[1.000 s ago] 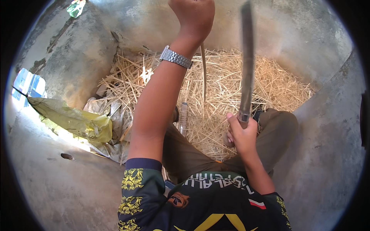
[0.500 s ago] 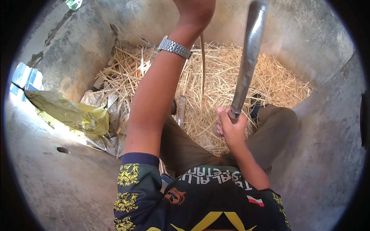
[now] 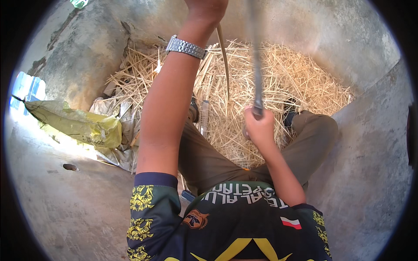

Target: The person sits on a floor covered with straw and uses a large knife to split long bamboo sticks into thinner strips. They hold the bamboo with one hand and strike it with the knife to separate the fibers, repeating this process for multiple sticks.

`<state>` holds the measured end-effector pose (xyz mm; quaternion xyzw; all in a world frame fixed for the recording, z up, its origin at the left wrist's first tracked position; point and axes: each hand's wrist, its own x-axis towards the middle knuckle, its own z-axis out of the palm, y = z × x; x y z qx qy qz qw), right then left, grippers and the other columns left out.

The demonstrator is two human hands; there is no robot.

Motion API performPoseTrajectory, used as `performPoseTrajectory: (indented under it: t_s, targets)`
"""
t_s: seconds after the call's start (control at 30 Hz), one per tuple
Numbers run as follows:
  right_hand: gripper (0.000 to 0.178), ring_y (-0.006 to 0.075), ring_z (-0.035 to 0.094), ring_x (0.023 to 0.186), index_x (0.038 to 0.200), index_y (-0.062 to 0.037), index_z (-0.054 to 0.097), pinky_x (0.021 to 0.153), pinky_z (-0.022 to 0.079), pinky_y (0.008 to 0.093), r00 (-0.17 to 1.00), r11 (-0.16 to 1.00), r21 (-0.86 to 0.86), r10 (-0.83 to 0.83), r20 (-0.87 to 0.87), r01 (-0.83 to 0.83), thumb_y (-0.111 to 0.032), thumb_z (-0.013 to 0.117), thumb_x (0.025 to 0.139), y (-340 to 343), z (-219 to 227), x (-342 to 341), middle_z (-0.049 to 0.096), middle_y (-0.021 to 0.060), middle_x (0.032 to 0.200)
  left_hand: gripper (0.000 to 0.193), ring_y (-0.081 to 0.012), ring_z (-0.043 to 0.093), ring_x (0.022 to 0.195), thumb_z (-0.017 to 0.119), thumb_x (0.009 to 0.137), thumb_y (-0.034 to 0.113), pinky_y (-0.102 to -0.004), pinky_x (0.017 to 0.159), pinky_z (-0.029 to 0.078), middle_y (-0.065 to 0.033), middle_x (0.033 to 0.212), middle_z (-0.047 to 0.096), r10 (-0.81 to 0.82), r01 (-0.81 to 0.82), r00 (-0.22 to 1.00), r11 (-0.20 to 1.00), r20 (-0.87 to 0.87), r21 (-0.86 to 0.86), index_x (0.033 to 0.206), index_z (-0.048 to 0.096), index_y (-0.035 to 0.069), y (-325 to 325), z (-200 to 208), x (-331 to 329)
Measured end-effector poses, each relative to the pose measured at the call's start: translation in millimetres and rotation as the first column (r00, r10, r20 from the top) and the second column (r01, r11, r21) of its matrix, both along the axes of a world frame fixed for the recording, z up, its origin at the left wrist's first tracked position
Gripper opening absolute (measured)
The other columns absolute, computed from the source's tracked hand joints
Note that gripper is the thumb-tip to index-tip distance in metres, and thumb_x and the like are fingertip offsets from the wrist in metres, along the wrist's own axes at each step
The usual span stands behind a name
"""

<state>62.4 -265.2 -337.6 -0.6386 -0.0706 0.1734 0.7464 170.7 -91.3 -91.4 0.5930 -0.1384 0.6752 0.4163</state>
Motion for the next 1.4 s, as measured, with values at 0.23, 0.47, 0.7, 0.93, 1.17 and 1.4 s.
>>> performPoseTrajectory:
  t_s: [0.23,0.47,0.7,0.93,1.17,1.4]
  targets:
    - [0.027,0.009,0.047,0.049,0.07,-0.008,0.055,0.048,0.038,0.03,0.989,0.89,-0.446,0.132,0.059,-0.093,-0.019,0.07,0.09,-10,14,26,0.054,-0.001,0.059,0.035,-0.0088,0.042,0.056,0.046,0.111,0.026,-0.0276,0.05,0.036,0.0009,0.064,0.047,0.158,-0.16,0.986,0.986,0.055,0.042,0.086,0.057,0.004,18,-6,2]
    - [0.021,0.0112,0.051,0.054,0.075,-0.005,0.059,0.052,0.04,0.033,0.978,0.957,-0.266,-0.065,0.196,0.117,-0.016,0.065,0.091,31,-54,28,0.057,0.0024,0.063,0.036,-0.0081,0.042,0.055,0.045,0.111,0.026,-0.0272,0.049,0.035,0.0017,0.062,0.046,0.211,-0.231,0.963,0.967,0.166,0.107,0.085,0.056,0.005,9,-7,18]
    - [0.023,0.0143,0.051,0.049,0.07,-0.0043,0.057,0.049,0.041,0.0332,0.994,0.896,-0.43,0.11,-0.028,-0.111,-0.016,0.066,0.088,22,-39,39,0.056,0.0038,0.06,0.035,-0.0032,0.038,0.05,0.042,0.112,0.03,-0.0228,0.043,0.031,0.0059,0.06,0.043,0.016,-0.017,1.0,1.0,-0.019,-0.022,0.088,0.054,0.006,5,-6,-8]
    - [0.031,0.0113,0.045,0.051,0.069,-0.0074,0.053,0.05,0.037,0.0326,0.961,0.99,-0.143,0.05,0.272,-0.011,-0.022,0.066,0.093,72,-71,43,0.053,0.0014,0.06,0.037,-0.0044,0.037,0.046,0.042,0.112,0.033,-0.0233,0.041,0.029,0.0059,0.057,0.041,0.069,-0.069,0.998,0.996,-0.005,0.06,0.088,0.054,0.007,11,-2,-6]
    - [0.019,0.0206,0.06,0.054,0.091,0.0008,0.072,0.051,0.046,0.0377,0.994,0.755,-0.646,0.075,-0.078,-0.108,-0.015,0.061,0.089,48,-185,46,0.064,0.0099,0.065,0.035,-0.0056,0.037,0.042,0.046,0.11,0.035,-0.0235,0.037,0.028,0.0059,0.056,0.04,-0.327,0.294,0.943,0.904,-0.059,-0.31,0.085,0.052,0.011,31,2,-8]
    - [0.017,0.0164,0.051,0.049,0.081,-0.0036,0.064,0.049,0.04,0.0355,0.923,0.953,-0.3,0.082,0.376,0.038,-0.017,0.065,0.091,75,-90,49,0.059,0.0069,0.061,0.041,-0.0057,0.036,0.041,0.044,0.111,0.038,-0.0233,0.037,0.027,0.0059,0.053,0.038,0.019,-0.019,1.0,0.989,0.0,-0.148,0.078,0.05,0.014,61,-10,-2]
